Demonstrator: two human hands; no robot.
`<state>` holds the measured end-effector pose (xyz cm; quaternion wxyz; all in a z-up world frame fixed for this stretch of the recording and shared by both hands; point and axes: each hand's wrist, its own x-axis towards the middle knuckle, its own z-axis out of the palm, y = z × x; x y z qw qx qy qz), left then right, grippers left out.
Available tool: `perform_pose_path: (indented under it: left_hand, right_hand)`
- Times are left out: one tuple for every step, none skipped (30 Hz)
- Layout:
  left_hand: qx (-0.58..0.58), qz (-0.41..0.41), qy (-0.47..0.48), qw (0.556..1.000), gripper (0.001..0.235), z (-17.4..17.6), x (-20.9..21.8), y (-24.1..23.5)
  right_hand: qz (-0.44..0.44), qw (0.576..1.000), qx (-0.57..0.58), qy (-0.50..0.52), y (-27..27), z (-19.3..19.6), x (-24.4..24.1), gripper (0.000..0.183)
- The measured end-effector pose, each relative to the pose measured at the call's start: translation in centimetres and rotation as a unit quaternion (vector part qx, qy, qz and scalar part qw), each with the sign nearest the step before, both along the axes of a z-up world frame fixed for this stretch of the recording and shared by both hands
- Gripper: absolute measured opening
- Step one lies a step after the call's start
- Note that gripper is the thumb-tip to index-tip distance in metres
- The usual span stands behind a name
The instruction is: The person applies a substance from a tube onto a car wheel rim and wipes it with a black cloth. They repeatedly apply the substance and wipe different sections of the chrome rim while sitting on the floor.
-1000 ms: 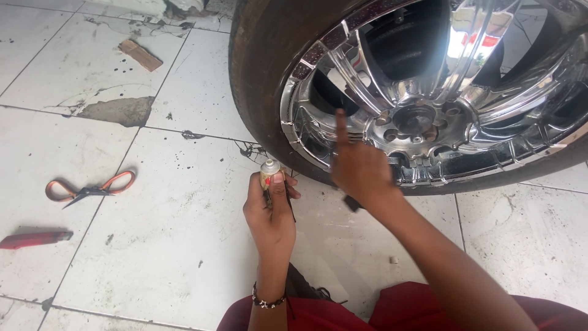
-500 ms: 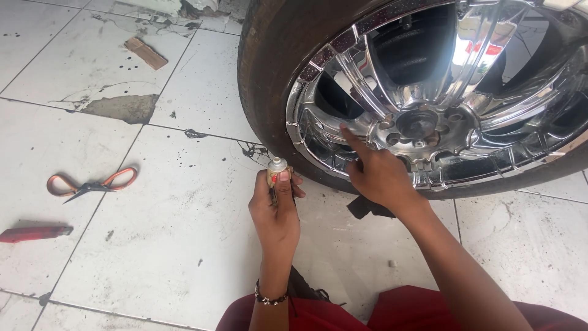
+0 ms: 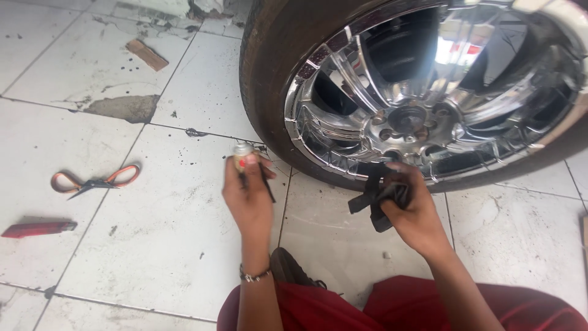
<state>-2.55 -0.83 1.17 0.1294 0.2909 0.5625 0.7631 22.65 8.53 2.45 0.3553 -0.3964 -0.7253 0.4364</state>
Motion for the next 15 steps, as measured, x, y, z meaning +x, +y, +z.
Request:
perform_pose_path:
  left_hand:
    - [0.002, -0.006, 0.005, 1.000, 0.031, 0.1, -0.5, -0.4]
    - [0.034, -0.008, -0.006, 0.999, 0.031, 0.2, -0.9, -0.8]
    - [0.062, -0.011, -0.019, 0.998, 0.030, 0.2, -1.1, -1.5]
    - [0.062, -0.016, -0.015, 0.998, 0.030, 0.7, -0.6, -1.8]
    - [0.055, -0.039, 0.000, 0.998, 0.030, 0.9, -0.1, -2.5]
    - [0.047, -0.063, 0.014, 0.997, 0.030, 1.0, 0.4, -3.1]
    - [0.039, -0.063, 0.013, 0.997, 0.030, 1.5, 1.3, -4.1]
    - [0.022, -0.098, 0.032, 0.994, 0.031, 2.0, 2.2, -4.9]
    - [0.010, -0.135, 0.053, 0.989, 0.031, 2.6, 3.1, -5.0]
    - [0.007, -0.138, 0.053, 0.989, 0.031, 3.0, 3.9, -5.7]
    - [0.013, -0.152, 0.052, 0.987, 0.031, 3.7, 4.6, -6.2]
    - [0.018, -0.165, 0.050, 0.985, 0.031, 4.2, 5.1, -6.5]
    - [0.016, -0.163, 0.052, 0.985, 0.031, 5.5, 5.9, -7.3]
    - [0.017, -0.165, 0.061, 0.984, 0.031, 6.8, 6.6, -8.0]
    - [0.016, -0.165, 0.071, 0.984, 0.031, 8.1, 7.2, -8.6]
  right_hand:
    - [-0.006, 1.000, 0.002, 0.005, -0.8, -0.4, 1.3, 0.063]
    - [-0.016, 0.998, -0.015, 0.052, -1.7, -0.8, 2.7, 0.052]
    - [-0.024, 0.994, -0.035, 0.098, -2.8, -1.3, 4.2, 0.042]
    - [-0.030, 0.994, -0.034, 0.103, -4.0, -0.9, 5.2, 0.042]
    - [-0.047, 0.995, -0.023, 0.079, -5.3, -0.7, 6.2, 0.031]
    - [-0.065, 0.996, -0.012, 0.055, -6.6, -0.6, 7.1, 0.024]
    - [-0.066, 0.996, -0.020, 0.054, -7.5, -0.4, 7.7, 0.024]
    - [-0.053, 0.997, -0.006, 0.061, -8.3, -0.3, 8.2, 0.024]
    - [-0.042, 0.997, 0.013, 0.070, -8.5, 0.0, 8.7, 0.025]
    - [-0.045, 0.996, 0.010, 0.070, -9.3, 1.1, 8.8, 0.025]
    - [-0.049, 0.996, 0.044, 0.067, -9.7, 2.2, 8.6, 0.026]
    - [-0.053, 0.993, 0.079, 0.064, -10.0, 3.4, 8.4, 0.028]
    - [-0.050, 0.994, 0.076, 0.066, -10.4, 4.4, 8.7, 0.028]
    - [-0.063, 0.996, 0.032, 0.060, -10.7, 5.5, 8.9, 0.036]
    - [-0.072, 0.996, -0.014, 0.056, -10.8, 6.5, 8.9, 0.044]
